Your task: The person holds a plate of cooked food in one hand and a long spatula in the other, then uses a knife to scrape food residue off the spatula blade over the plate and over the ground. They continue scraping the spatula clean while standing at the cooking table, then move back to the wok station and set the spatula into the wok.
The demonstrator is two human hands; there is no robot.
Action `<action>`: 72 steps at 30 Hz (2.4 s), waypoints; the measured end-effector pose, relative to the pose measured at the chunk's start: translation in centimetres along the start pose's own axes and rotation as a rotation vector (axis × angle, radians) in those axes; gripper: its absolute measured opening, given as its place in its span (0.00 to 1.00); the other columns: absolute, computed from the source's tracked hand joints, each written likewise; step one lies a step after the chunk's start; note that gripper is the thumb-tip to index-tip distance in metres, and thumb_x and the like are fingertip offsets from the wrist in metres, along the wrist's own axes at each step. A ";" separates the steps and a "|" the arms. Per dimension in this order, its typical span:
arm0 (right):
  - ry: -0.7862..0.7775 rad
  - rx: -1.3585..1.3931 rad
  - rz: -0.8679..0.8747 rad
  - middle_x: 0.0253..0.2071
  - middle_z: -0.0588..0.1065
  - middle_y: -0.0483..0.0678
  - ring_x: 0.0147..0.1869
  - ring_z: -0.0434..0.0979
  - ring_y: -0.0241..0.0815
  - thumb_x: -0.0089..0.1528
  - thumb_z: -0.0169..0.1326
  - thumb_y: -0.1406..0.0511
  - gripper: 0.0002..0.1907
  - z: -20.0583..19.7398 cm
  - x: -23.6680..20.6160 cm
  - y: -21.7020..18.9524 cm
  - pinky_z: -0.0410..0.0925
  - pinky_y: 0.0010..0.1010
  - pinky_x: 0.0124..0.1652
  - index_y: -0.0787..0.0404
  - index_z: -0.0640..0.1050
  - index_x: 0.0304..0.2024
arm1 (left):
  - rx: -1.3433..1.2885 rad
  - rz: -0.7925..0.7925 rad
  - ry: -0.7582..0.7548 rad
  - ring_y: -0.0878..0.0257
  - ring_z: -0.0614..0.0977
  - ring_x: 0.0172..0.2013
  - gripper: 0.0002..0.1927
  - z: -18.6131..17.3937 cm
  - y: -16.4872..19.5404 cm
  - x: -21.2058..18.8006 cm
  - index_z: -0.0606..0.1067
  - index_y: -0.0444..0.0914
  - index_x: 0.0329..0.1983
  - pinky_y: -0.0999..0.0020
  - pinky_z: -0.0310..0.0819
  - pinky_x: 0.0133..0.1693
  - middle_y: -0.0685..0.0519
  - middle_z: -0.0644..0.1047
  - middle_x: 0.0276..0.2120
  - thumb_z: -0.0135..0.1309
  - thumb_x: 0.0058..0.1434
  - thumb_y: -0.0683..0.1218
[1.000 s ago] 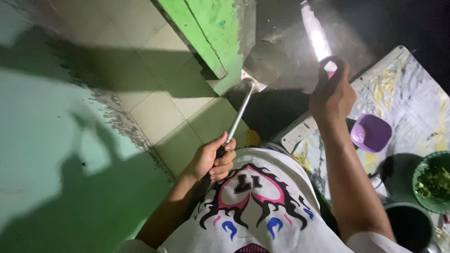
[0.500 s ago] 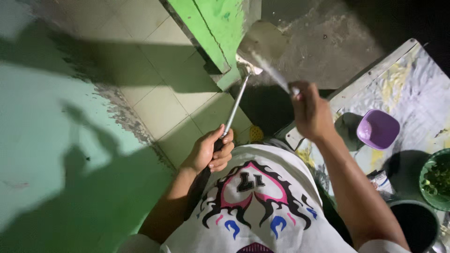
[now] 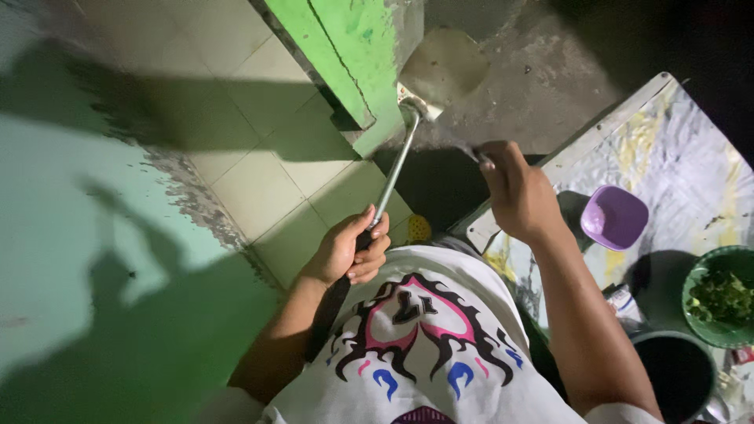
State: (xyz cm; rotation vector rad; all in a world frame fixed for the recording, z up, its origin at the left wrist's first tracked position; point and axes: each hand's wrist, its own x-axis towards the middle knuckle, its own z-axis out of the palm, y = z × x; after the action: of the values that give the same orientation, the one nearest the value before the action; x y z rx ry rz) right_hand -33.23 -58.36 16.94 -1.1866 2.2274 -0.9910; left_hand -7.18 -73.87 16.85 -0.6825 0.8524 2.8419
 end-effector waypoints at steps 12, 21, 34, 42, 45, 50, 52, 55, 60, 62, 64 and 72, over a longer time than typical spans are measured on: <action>0.179 -0.097 0.060 0.31 0.77 0.59 0.35 0.78 0.64 0.71 0.47 0.66 0.14 -1.4 -0.2 -0.8 0.67 0.47 0.35 0.56 0.72 0.59 | 0.041 0.066 -0.097 0.72 0.57 0.11 0.20 0.4 -0.3 0.8 0.63 0.41 0.38 0.75 0.51 0.13 0.59 0.57 0.16 0.39 0.77 0.61; 0.308 -0.263 -0.021 0.31 0.76 0.56 0.31 0.78 0.59 0.70 0.50 0.66 0.14 -1.4 -0.9 -1.6 0.69 0.44 0.28 0.56 0.71 0.59 | 0.087 0.044 -0.172 0.70 0.61 0.11 0.18 -0.6 -0.3 1.9 0.66 0.40 0.44 0.74 0.54 0.13 0.53 0.66 0.22 0.40 0.76 0.59; 0.473 -0.342 0.063 0.32 0.79 0.53 0.33 0.80 0.57 0.68 0.55 0.61 0.19 3.0 -3.0 -6.5 0.70 0.44 0.31 0.55 0.72 0.60 | 0.236 -0.058 -0.173 0.72 0.62 0.15 0.25 -4.7 3.1 -0.4 0.69 0.35 0.52 0.75 0.57 0.18 0.57 0.62 0.23 0.38 0.75 0.61; 0.380 -0.405 0.087 0.39 0.80 0.53 0.36 0.81 0.58 0.67 0.53 0.58 0.19 6.8 -2.8 -8.8 0.72 0.45 0.32 0.51 0.73 0.61 | 0.253 -0.110 -0.223 0.71 0.61 0.14 0.23 -7.7 4.8 -2.2 0.70 0.36 0.54 0.74 0.55 0.17 0.58 0.61 0.23 0.37 0.76 0.60; 0.330 -0.537 0.162 0.38 0.80 0.52 0.35 0.81 0.58 0.67 0.51 0.55 0.19 8.0 -2.7 -9.0 0.72 0.47 0.32 0.49 0.74 0.60 | 0.223 -0.156 -0.260 0.72 0.60 0.13 0.21 -8.5 4.8 -2.6 0.70 0.36 0.52 0.73 0.55 0.16 0.58 0.60 0.23 0.39 0.76 0.58; 0.398 -0.560 0.143 0.38 0.81 0.52 0.35 0.81 0.59 0.67 0.51 0.54 0.18 9.6 -2.5 -9.3 0.71 0.47 0.30 0.48 0.75 0.58 | 0.230 -0.171 -0.139 0.73 0.60 0.15 0.18 -9.2 5.1 -3.8 0.69 0.38 0.52 0.75 0.54 0.17 0.59 0.61 0.24 0.41 0.75 0.56; 0.443 -0.542 0.127 0.37 0.80 0.52 0.35 0.81 0.59 0.68 0.51 0.54 0.17 10.1 -2.5 -9.2 0.71 0.47 0.30 0.50 0.74 0.58 | 0.238 -0.180 -0.109 0.73 0.60 0.15 0.17 -9.4 5.4 -3.9 0.69 0.38 0.52 0.76 0.53 0.17 0.59 0.61 0.24 0.42 0.75 0.56; 0.450 -0.532 0.169 0.36 0.80 0.52 0.35 0.81 0.59 0.67 0.50 0.55 0.17 10.6 -2.3 -8.9 0.71 0.47 0.30 0.47 0.75 0.57 | 0.248 -0.194 -0.100 0.72 0.61 0.14 0.18 -9.7 6.0 -3.3 0.69 0.38 0.51 0.75 0.54 0.16 0.58 0.60 0.23 0.43 0.73 0.57; 0.411 -0.527 0.262 0.36 0.80 0.52 0.35 0.81 0.58 0.68 0.50 0.54 0.18 10.0 -2.3 -8.0 0.71 0.47 0.31 0.47 0.73 0.58 | 0.251 -0.210 -0.074 0.72 0.61 0.14 0.21 -9.0 6.3 -0.9 0.69 0.36 0.49 0.74 0.54 0.15 0.58 0.61 0.22 0.44 0.72 0.59; 0.432 -0.507 0.279 0.36 0.80 0.52 0.35 0.81 0.59 0.67 0.50 0.54 0.17 8.9 -2.7 -7.7 0.71 0.48 0.32 0.47 0.73 0.57 | 0.250 -0.227 -0.047 0.72 0.60 0.13 0.21 -8.0 6.2 0.5 0.69 0.37 0.49 0.75 0.53 0.16 0.59 0.61 0.22 0.45 0.71 0.60; 0.432 -0.480 0.297 0.35 0.80 0.52 0.35 0.81 0.59 0.67 0.49 0.54 0.17 7.6 -3.5 -7.7 0.70 0.48 0.32 0.46 0.73 0.58 | 0.246 -0.242 -0.041 0.72 0.60 0.14 0.22 -6.8 5.7 1.1 0.69 0.37 0.49 0.75 0.53 0.16 0.59 0.61 0.22 0.46 0.71 0.60; 0.433 -0.424 0.388 0.36 0.80 0.54 0.37 0.81 0.60 0.67 0.48 0.53 0.19 7.9 -3.8 -7.4 0.71 0.49 0.33 0.46 0.72 0.59 | 0.300 -0.343 0.053 0.72 0.60 0.13 0.19 -9.6 4.4 3.6 0.74 0.43 0.44 0.74 0.53 0.16 0.61 0.62 0.20 0.48 0.68 0.62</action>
State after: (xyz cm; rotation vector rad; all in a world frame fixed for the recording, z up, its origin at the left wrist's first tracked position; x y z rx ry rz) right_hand -22.08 -61.06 17.54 -0.6764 2.9734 -0.6803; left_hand -7.59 -82.85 10.32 -0.7782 1.0280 2.3426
